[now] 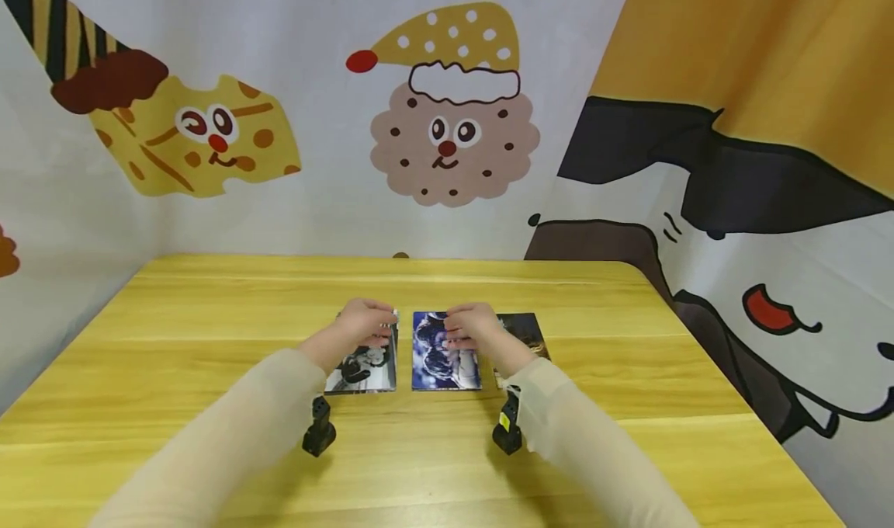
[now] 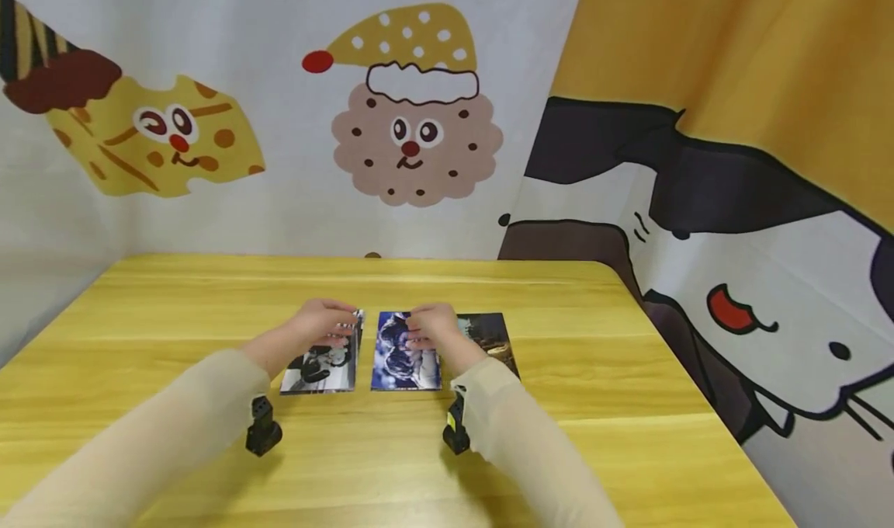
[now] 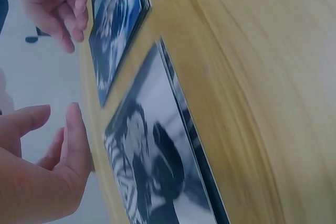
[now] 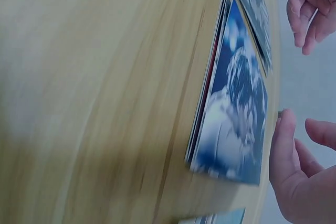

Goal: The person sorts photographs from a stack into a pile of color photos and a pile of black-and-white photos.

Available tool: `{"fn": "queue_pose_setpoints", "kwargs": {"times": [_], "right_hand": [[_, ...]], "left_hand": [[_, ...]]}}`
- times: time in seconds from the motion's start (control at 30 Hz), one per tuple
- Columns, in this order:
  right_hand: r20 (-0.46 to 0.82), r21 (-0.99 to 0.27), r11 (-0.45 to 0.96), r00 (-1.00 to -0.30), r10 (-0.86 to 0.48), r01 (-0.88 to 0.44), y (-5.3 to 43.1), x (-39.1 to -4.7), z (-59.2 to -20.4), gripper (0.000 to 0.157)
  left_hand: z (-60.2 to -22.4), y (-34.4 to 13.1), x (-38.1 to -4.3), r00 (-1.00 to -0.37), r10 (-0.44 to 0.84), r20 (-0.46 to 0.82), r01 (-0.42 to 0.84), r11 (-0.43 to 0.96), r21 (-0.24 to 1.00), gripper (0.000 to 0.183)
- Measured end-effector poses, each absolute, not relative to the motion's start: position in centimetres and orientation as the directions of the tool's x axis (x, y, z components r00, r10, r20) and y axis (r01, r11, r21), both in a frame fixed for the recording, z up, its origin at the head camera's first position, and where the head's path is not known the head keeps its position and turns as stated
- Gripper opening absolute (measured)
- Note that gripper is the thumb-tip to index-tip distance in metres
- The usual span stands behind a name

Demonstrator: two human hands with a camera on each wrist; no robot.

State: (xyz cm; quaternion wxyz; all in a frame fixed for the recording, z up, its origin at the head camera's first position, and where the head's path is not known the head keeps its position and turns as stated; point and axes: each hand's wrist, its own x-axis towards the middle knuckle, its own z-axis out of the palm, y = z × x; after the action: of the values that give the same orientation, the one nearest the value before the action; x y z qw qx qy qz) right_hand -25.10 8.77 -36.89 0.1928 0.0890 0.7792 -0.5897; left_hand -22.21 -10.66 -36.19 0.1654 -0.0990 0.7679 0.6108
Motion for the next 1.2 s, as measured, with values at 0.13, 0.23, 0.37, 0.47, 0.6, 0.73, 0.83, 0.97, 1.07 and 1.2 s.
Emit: {"fn": "queue_pose_setpoints", "kwargs": {"times": [0.13, 0.23, 0.37, 0.47, 0.6, 0.73, 0.83, 0.97, 1.07, 1.2], "right_hand": [[-0.403, -0.879, 0.306, -0.913, -0.066, 0.366, 10.1, -25.5, -37.3, 0.041], [-0.402, -0.868, 0.332, -0.915, -0.035, 0.369, 11.0, -25.6, -37.5, 0.041], [-0.396, -0.856, 0.364, -0.918, -0.003, 0.368, 11.7, -25.7, -37.8, 0.042], [-0.399, -0.848, 0.378, -0.917, 0.006, 0.372, 12.1, -25.6, -38.0, 0.043], [-0.414, -0.84, 0.381, -0.91, 0.009, 0.386, 12.4, -25.4, -38.2, 0.044], [-0.42, -0.839, 0.383, -0.908, -0.004, 0.386, 12.7, -25.2, -38.2, 0.046], [-0.418, -0.839, 0.388, -0.909, -0.007, 0.382, 12.7, -25.0, -38.2, 0.047], [-0.411, -0.837, 0.396, -0.911, -0.001, 0.377, 12.5, -24.9, -38.1, 0.047], [-0.407, -0.838, 0.398, -0.914, 0.003, 0.374, 12.4, -24.9, -38.0, 0.048], [-0.402, -0.835, 0.399, -0.915, 0.026, 0.379, 12.4, -24.9, -37.8, 0.048]], "left_hand": [[-36.6, -9.6, -22.6, -0.925, 0.079, -0.372, -0.35, 0.202, 0.915, 0.043], [-37.0, -8.9, -22.7, -0.921, 0.093, -0.378, -0.353, 0.212, 0.912, 0.042], [-37.4, -8.0, -22.6, -0.914, 0.064, -0.401, -0.373, 0.258, 0.891, 0.039], [-37.5, -7.6, -22.4, -0.91, 0.041, -0.412, -0.384, 0.286, 0.878, 0.039], [-37.6, -7.4, -22.2, -0.909, 0.021, -0.417, -0.394, 0.292, 0.872, 0.039], [-38.0, -7.3, -22.3, -0.909, 0.014, -0.416, -0.395, 0.289, 0.872, 0.038], [-38.2, -7.2, -22.3, -0.91, 0.018, -0.414, -0.392, 0.291, 0.873, 0.038], [-38.2, -7.2, -22.3, -0.914, 0.023, -0.405, -0.381, 0.294, 0.877, 0.037], [-38.2, -7.2, -22.2, -0.918, 0.027, -0.397, -0.371, 0.3, 0.879, 0.036], [-38.1, -7.2, -22.1, -0.923, 0.036, -0.384, -0.354, 0.317, 0.88, 0.035]]}}
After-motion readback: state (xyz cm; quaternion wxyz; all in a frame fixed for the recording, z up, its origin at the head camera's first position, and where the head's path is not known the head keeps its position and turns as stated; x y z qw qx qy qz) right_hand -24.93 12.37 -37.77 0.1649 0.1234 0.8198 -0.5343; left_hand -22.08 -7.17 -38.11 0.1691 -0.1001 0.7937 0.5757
